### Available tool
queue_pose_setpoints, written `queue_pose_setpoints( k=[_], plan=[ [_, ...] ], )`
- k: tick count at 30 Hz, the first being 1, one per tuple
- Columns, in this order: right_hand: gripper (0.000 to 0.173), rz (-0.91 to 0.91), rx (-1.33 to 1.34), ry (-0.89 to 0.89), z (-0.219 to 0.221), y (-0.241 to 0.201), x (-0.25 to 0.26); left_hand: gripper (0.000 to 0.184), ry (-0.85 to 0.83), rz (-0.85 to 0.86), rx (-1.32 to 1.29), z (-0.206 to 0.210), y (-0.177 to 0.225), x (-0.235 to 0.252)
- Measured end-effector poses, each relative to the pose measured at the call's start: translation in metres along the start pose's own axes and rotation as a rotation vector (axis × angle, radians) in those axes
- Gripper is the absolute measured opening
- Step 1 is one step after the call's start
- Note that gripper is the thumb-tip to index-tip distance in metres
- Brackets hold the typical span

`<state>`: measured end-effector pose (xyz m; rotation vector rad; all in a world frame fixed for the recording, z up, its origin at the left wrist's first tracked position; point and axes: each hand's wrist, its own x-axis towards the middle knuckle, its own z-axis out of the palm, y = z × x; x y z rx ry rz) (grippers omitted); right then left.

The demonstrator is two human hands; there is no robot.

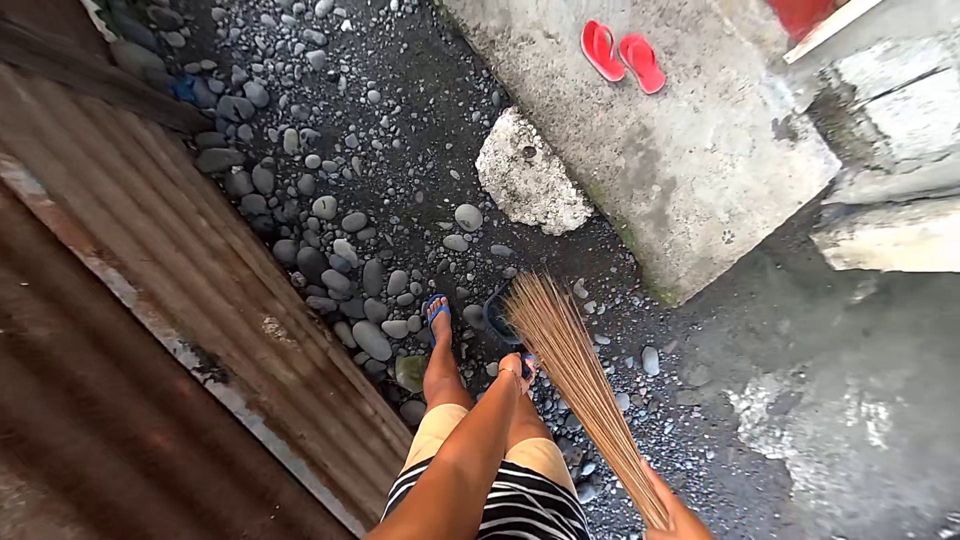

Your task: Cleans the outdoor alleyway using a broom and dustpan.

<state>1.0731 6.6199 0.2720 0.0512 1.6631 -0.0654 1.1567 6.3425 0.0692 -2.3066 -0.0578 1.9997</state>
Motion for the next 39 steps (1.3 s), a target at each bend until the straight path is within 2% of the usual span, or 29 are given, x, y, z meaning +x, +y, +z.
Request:
queue_pose_setpoints(
  k=[4, 8, 10, 12, 14, 16, 20, 23, 26, 29, 32, 35, 39],
  plan=[
    [0.113, -0.011, -0.059, 0.103, -0.012, 0.007, -0.018, 0.02, 0.01, -0.003, -0.011, -0.009, 0.0, 0.0],
    [0.116, 0.091, -0.167, 0.183, -0.012, -0.023, 0.053, 0.02, 0.021, -0.003, 0.012, -0.014, 0.001, 0.004],
    [0.113, 0.113, -0.282, 0.118, 0.001, -0.042, 0.091, 0.019, 0.037, 0.002, 0.013, -0.013, 0.003, 0.005],
    [0.112, 0.111, -0.376, 0.022, 0.023, -0.052, 0.105, 0.016, 0.052, 0.002, 0.005, -0.009, 0.01, 0.0],
    [0.113, 0.119, -0.434, -0.035, 0.042, -0.048, 0.093, 0.016, 0.064, 0.002, 0.005, -0.007, 0.016, -0.006],
    [0.11, 0.123, -0.432, -0.014, 0.044, -0.04, 0.061, 0.014, 0.062, 0.002, -0.013, -0.007, 0.021, -0.009],
    [0.103, 0.132, -0.397, 0.072, 0.011, -0.021, -0.011, 0.015, 0.046, 0.002, -0.036, -0.007, 0.02, -0.01],
    [0.104, 0.111, -0.326, 0.134, -0.007, -0.004, -0.03, 0.014, 0.04, -0.001, -0.034, -0.014, 0.015, -0.006],
    [0.109, 0.124, -0.233, 0.198, -0.011, 0.006, -0.009, 0.014, 0.031, 0.013, -0.016, -0.027, 0.011, -0.004],
    [0.113, 0.14, -0.137, 0.251, -0.002, 0.0, 0.051, 0.015, 0.038, 0.034, 0.057, -0.039, 0.005, -0.001],
    [0.113, 0.13, -0.148, 0.146, 0.021, -0.018, 0.1, 0.015, 0.074, 0.039, 0.101, -0.041, 0.002, 0.01],
    [0.112, 0.108, -0.278, -0.025, 0.052, -0.028, 0.095, 0.015, 0.085, 0.032, 0.106, -0.031, 0.005, 0.005],
    [0.113, 0.12, -0.339, -0.055, 0.056, -0.018, 0.043, 0.014, 0.074, 0.025, 0.104, -0.027, 0.009, 0.001]
  ],
)
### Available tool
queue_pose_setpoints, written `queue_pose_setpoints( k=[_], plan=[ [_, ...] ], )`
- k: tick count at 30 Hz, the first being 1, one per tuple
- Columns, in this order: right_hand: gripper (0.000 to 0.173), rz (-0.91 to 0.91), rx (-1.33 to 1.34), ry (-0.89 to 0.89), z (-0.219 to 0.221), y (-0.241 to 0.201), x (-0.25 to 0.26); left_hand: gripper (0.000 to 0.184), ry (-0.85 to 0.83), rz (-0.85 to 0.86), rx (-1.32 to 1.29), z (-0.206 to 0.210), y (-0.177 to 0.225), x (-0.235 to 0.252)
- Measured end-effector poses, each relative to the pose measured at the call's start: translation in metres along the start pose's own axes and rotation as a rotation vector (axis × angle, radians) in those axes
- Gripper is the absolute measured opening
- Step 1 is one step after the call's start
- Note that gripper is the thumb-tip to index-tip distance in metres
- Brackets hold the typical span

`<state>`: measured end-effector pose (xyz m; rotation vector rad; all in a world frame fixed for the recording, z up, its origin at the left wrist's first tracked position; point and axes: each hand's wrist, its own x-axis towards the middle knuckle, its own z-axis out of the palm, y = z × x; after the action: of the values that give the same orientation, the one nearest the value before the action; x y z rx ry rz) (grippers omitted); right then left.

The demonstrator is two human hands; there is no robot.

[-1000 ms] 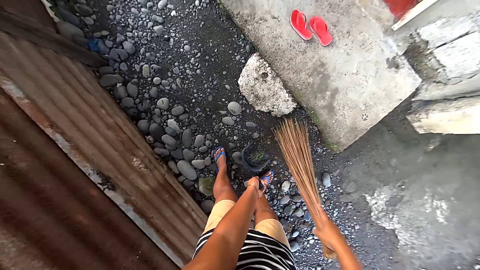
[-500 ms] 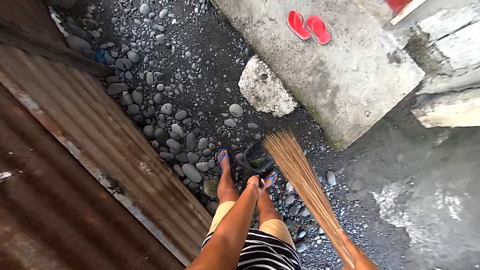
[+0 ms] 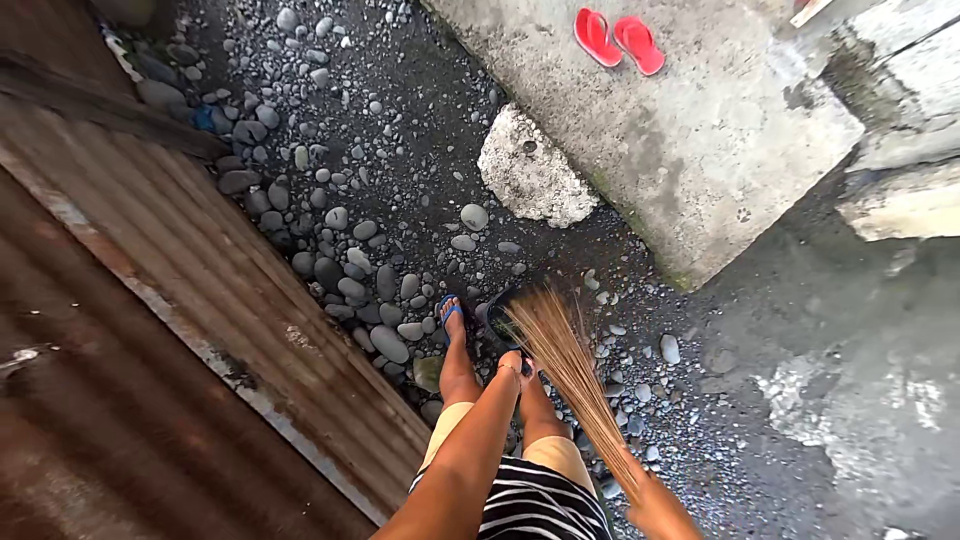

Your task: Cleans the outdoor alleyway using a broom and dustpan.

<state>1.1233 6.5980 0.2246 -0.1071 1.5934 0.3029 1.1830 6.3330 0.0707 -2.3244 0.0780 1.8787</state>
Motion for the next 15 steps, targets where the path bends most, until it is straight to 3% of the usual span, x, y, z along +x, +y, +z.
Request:
queue_pose_setpoints(
  k=[3, 7, 15],
  plan=[
    [0.109, -0.007, 0.056, 0.052, -0.007, 0.028, -0.037, 0.015, -0.019, -0.011, 0.022, -0.004, 0.0, 0.003],
    [0.113, -0.089, 0.327, 0.108, 0.001, 0.064, -0.055, 0.016, -0.015, -0.006, 0.062, -0.018, 0.003, 0.002],
    [0.115, 0.073, 0.679, 0.201, 0.033, 0.061, -0.042, 0.015, 0.019, 0.095, 0.397, -0.028, 0.035, -0.043]
  ],
)
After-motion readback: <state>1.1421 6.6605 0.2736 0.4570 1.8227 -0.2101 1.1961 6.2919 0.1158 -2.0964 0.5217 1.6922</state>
